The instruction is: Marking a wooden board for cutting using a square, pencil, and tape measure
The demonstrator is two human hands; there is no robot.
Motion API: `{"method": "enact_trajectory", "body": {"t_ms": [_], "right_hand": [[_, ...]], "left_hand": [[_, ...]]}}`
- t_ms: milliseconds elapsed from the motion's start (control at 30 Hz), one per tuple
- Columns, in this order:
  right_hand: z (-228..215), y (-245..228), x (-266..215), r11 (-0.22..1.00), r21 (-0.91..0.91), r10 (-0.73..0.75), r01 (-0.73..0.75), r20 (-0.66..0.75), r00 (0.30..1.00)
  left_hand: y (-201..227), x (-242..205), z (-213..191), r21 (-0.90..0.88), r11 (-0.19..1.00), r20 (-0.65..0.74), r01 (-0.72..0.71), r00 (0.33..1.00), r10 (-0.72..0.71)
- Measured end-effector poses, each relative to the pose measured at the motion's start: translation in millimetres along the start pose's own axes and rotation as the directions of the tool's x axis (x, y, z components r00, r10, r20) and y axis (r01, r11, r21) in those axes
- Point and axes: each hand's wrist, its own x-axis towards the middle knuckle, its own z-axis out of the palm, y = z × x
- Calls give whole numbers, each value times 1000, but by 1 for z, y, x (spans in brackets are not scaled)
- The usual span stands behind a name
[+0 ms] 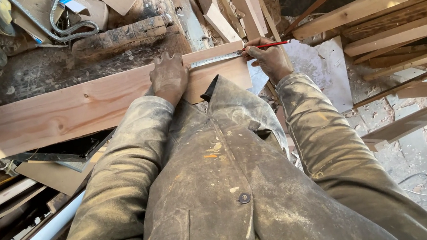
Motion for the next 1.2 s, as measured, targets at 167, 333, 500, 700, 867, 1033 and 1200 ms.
{"method": "enact_trajectory", "body": {"t_ms": [167, 333, 500, 700, 867, 1033, 1200], "right_hand": [[1, -6, -4, 1000, -8, -1, 1, 0, 1000], [0, -3, -1, 1000, -6, -19, 19, 2, 1000], [-1, -4, -3, 1000, 6, -30, 30, 6, 1000], [-2, 5, 3, 999, 4, -39, 39, 25, 999], [-2, 12, 5, 999, 18, -48, 48, 15, 999], [-2, 10, 4, 999, 16, -48, 48, 21, 999], [-3, 20, 12, 999, 21, -39, 39, 19, 999]], "left_hand": [[-2, 3, 2, -12, 1000, 23, -5, 1000, 5], [0, 2, 1, -4, 1000, 14, 5, 1000, -5], [-1, 1, 1, -1, 1000, 13, 7, 1000, -7], [1, 0, -1, 1, 1000, 24, 2, 1000, -2], [-1, 1, 3, 28, 1000, 9, -4, 1000, 3], [0, 2, 1, 21, 1000, 30, -5, 1000, 4], [2, -1, -4, 22, 1000, 40, 3, 999, -4]]}}
